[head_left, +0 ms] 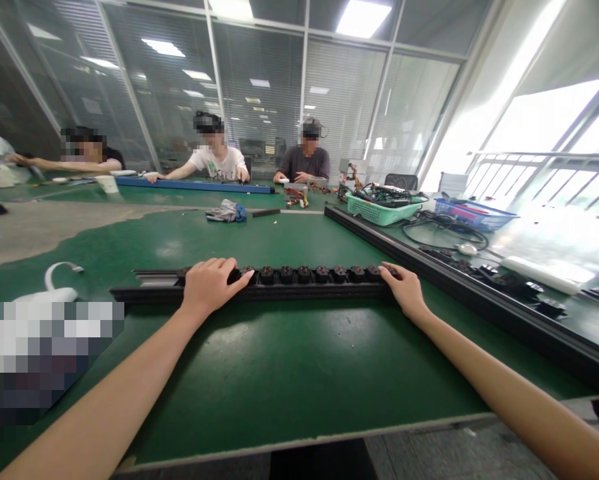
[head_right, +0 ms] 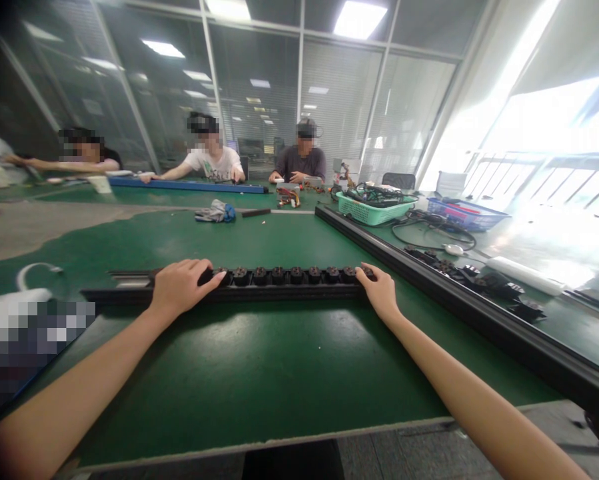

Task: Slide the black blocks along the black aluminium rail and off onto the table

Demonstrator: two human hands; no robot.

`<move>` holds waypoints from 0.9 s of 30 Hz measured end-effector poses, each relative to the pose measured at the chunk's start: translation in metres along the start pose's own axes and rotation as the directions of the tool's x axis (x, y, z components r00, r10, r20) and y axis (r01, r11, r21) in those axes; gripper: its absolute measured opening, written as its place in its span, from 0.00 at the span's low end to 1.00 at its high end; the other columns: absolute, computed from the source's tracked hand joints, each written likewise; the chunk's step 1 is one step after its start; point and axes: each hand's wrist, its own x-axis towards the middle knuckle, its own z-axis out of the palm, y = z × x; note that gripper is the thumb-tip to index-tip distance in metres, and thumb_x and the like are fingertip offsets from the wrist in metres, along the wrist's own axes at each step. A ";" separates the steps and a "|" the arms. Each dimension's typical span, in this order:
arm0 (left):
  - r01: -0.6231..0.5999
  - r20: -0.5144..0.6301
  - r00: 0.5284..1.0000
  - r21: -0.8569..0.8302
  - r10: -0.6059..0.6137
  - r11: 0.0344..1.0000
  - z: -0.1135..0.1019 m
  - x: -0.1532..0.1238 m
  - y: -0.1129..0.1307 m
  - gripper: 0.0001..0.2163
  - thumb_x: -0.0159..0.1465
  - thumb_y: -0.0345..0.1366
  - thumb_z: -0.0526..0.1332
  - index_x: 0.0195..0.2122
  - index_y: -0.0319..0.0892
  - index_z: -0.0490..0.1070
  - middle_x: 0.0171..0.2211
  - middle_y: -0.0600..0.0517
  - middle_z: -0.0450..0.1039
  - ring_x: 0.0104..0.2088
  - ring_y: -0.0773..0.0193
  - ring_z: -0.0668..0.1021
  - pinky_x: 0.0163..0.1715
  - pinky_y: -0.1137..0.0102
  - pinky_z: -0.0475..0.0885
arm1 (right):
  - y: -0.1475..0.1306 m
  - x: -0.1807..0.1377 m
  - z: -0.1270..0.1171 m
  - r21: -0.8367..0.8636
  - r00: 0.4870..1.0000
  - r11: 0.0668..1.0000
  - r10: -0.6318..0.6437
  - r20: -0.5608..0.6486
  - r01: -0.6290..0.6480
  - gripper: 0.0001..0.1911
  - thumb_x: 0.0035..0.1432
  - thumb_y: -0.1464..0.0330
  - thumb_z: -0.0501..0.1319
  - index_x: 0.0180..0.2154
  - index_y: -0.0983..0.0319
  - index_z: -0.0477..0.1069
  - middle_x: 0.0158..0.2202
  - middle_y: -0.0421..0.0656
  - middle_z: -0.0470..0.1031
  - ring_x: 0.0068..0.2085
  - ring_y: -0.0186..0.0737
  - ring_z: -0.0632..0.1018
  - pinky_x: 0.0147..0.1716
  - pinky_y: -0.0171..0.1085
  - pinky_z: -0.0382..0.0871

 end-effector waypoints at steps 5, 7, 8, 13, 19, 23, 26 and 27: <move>0.007 0.009 1.000 -0.018 -0.006 1.000 -0.001 0.001 -0.001 0.25 0.68 0.60 0.48 0.36 0.44 0.73 0.35 0.45 0.79 0.38 0.53 0.78 0.34 0.64 0.63 | 0.003 0.003 0.000 -0.010 1.000 1.000 0.003 0.012 -0.003 0.30 0.54 0.48 0.63 0.48 0.63 0.81 0.43 0.50 0.83 0.46 0.54 0.80 0.49 0.48 0.69; 0.007 0.016 1.000 -0.023 -0.007 1.000 -0.001 0.001 -0.001 0.26 0.68 0.60 0.48 0.35 0.44 0.73 0.34 0.46 0.78 0.38 0.53 0.78 0.34 0.64 0.63 | 0.005 0.004 0.001 -0.006 1.000 1.000 0.003 0.009 -0.003 0.30 0.53 0.48 0.63 0.48 0.64 0.81 0.43 0.50 0.83 0.45 0.54 0.80 0.49 0.48 0.69; 0.007 0.019 1.000 -0.026 -0.006 1.000 -0.002 0.002 -0.001 0.26 0.68 0.60 0.48 0.35 0.44 0.73 0.34 0.46 0.78 0.38 0.53 0.78 0.34 0.64 0.63 | 0.006 0.004 0.002 -0.002 1.000 1.000 0.003 0.007 -0.003 0.30 0.53 0.48 0.63 0.48 0.64 0.81 0.43 0.50 0.83 0.45 0.54 0.80 0.49 0.49 0.69; 0.008 0.022 1.000 -0.038 -0.007 0.999 -0.002 0.002 -0.001 0.25 0.68 0.60 0.47 0.35 0.44 0.72 0.34 0.46 0.78 0.38 0.53 0.78 0.34 0.64 0.63 | 0.008 0.004 0.004 0.018 1.000 1.000 0.007 -0.008 -0.007 0.30 0.53 0.49 0.64 0.47 0.64 0.81 0.43 0.51 0.82 0.46 0.54 0.80 0.50 0.49 0.69; 0.011 0.023 1.000 -0.035 -0.010 0.999 -0.003 0.002 0.000 0.25 0.68 0.60 0.48 0.34 0.45 0.72 0.34 0.46 0.78 0.38 0.53 0.78 0.35 0.63 0.63 | 0.010 0.005 0.004 0.028 1.000 1.000 0.000 -0.025 0.001 0.30 0.53 0.48 0.63 0.47 0.64 0.81 0.43 0.52 0.82 0.46 0.54 0.80 0.50 0.49 0.69; 0.014 0.027 1.000 -0.039 -0.013 0.999 -0.003 0.002 0.000 0.25 0.68 0.60 0.48 0.34 0.45 0.72 0.34 0.46 0.78 0.38 0.53 0.78 0.35 0.63 0.64 | 0.009 0.005 0.004 0.047 1.000 0.999 0.003 -0.026 -0.001 0.29 0.53 0.49 0.64 0.46 0.65 0.81 0.42 0.51 0.83 0.46 0.54 0.80 0.50 0.49 0.69; 0.016 0.022 1.000 -0.044 -0.015 0.999 -0.003 0.002 -0.001 0.25 0.68 0.60 0.48 0.35 0.45 0.73 0.34 0.46 0.78 0.38 0.52 0.78 0.35 0.63 0.64 | 0.007 0.004 0.003 0.086 1.000 0.996 0.010 -0.027 -0.008 0.29 0.53 0.50 0.64 0.46 0.66 0.81 0.42 0.52 0.83 0.45 0.53 0.80 0.50 0.49 0.69; 0.015 0.020 1.000 -0.045 -0.014 0.999 -0.003 0.002 -0.001 0.25 0.68 0.60 0.48 0.35 0.44 0.73 0.34 0.46 0.78 0.38 0.52 0.78 0.36 0.63 0.64 | 0.006 0.004 0.003 0.096 1.000 0.995 0.012 -0.027 -0.009 0.29 0.53 0.50 0.64 0.45 0.66 0.81 0.42 0.52 0.82 0.45 0.53 0.80 0.50 0.49 0.69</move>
